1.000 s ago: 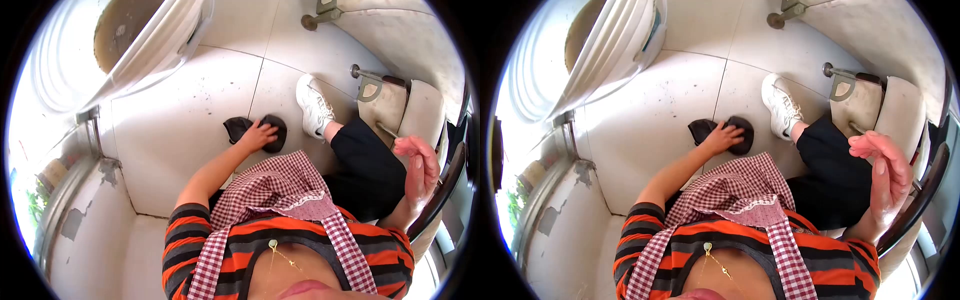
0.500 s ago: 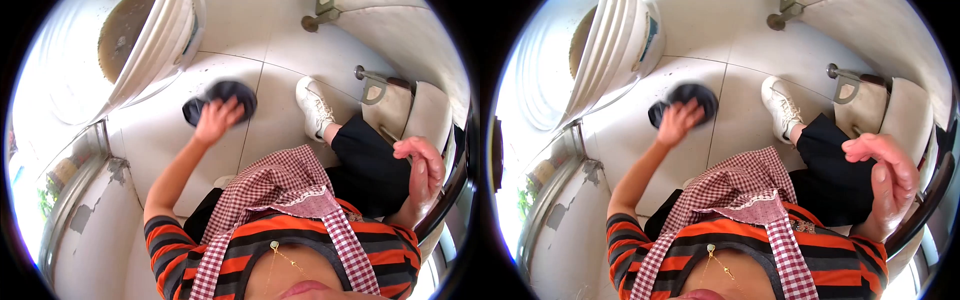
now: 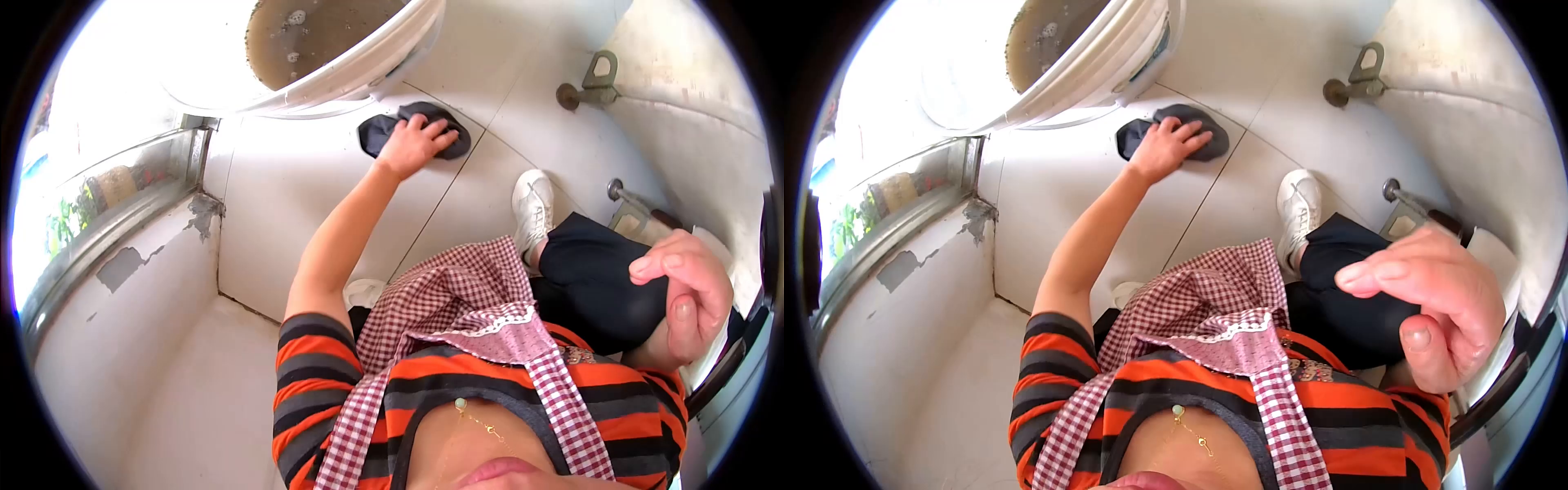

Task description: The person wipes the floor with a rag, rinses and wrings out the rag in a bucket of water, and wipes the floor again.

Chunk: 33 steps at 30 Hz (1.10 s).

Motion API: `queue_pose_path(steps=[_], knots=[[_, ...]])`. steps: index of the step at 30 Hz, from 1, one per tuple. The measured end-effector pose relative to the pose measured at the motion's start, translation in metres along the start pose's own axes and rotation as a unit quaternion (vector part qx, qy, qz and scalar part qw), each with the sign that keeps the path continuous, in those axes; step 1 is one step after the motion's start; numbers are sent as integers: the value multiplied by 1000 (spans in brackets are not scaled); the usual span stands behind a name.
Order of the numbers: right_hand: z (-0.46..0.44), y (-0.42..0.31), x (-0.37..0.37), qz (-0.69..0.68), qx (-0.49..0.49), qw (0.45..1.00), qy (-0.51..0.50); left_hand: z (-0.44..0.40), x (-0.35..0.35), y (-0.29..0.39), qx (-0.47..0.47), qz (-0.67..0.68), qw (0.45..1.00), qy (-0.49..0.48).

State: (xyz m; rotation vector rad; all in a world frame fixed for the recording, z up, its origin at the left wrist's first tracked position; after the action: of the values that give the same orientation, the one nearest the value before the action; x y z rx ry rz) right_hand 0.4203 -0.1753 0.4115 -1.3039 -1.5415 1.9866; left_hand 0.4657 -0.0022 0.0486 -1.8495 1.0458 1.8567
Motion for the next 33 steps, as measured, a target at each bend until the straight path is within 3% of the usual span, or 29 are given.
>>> queue_pose_path(steps=[3, 6, 9, 11, 13, 14, 16, 17, 19, 21, 23, 24, 26, 27, 28, 29, 30, 31, 32, 33], knots=[[-21, 5, -5, -55, -66, 996, -31, 18, -44, 34, -42, 133, 987, 82], [-47, 18, -12, -129, -46, 990, -19, 85, -64, 34, -221, 231, 932, 170], [-68, 32, -17, -194, 14, 981, 2, 188, -16, -12, -472, 264, 787, 298], [-79, 39, -18, -240, 47, 970, 5, 238, 8, -48, -575, 51, 758, 305], [-86, 42, -19, -253, 60, 966, 19, 246, 12, -74, -765, 103, 616, 155], [-90, 43, -19, -254, 65, 965, 25, 251, 40, -86, -746, -3, 649, 149], [-79, 29, -11, -224, 61, 972, 32, 205, 41, -84, -701, -25, 682, 209], [-80, 32, -11, -232, 77, 969, 39, 166, 23, -73, -695, 45, 693, 185], [-82, 35, -11, -249, 109, 961, 51, 86, 5, -46, -613, 110, 770, 138], [-90, 37, -7, -287, 129, 946, 74, 19, 15, -36, -588, 80, 795, 128], [-95, 36, 2, -317, 105, 941, 60, -22, 28, -46, -566, 183, 784, 179], [-100, 38, 3, -296, 63, 953, 31, -32, 16, -51, -565, 299, 748, 180], [-109, 67, -5, -142, -10, 990, -1, -35, 4, -52, -533, 336, 716, 303], [-115, 101, -6, -116, 61, 990, -44, -31, -5, -45, -531, 331, 697, 351], [-124, 128, 3, 0, 104, 991, -81, -27, -3, -35, -507, 414, 649, 388], [-130, 156, 15, 116, 143, 976, -118, -22, -1, -22, -480, 491, 593, 421], [-128, 177, 35, 182, 89, 970, -137, -17, -3, -9, -445, 561, 533, 449], [-121, 199, 58, 245, 35, 957, -152, -16, -12, 14, -414, 671, 397, 469], [-110, 218, 79, 170, 35, 971, -165, -15, -23, 36, -448, 717, 323, 425], [-97, 236, 99, 95, 34, 979, -177, -14, -23, 56, -431, 769, 285, 377]])
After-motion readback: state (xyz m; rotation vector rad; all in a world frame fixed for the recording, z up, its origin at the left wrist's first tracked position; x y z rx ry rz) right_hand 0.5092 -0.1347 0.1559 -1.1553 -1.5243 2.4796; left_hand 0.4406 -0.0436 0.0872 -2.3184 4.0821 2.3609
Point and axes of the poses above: each hand's wrist, its own z-axis away from the middle knuckle, its own x-axis out of the palm, y = z × x, the point moved 6 cm from there along -z, towards the middle knuckle, and after that the axes turned 5 degrees about x, right-handed, at the moved point
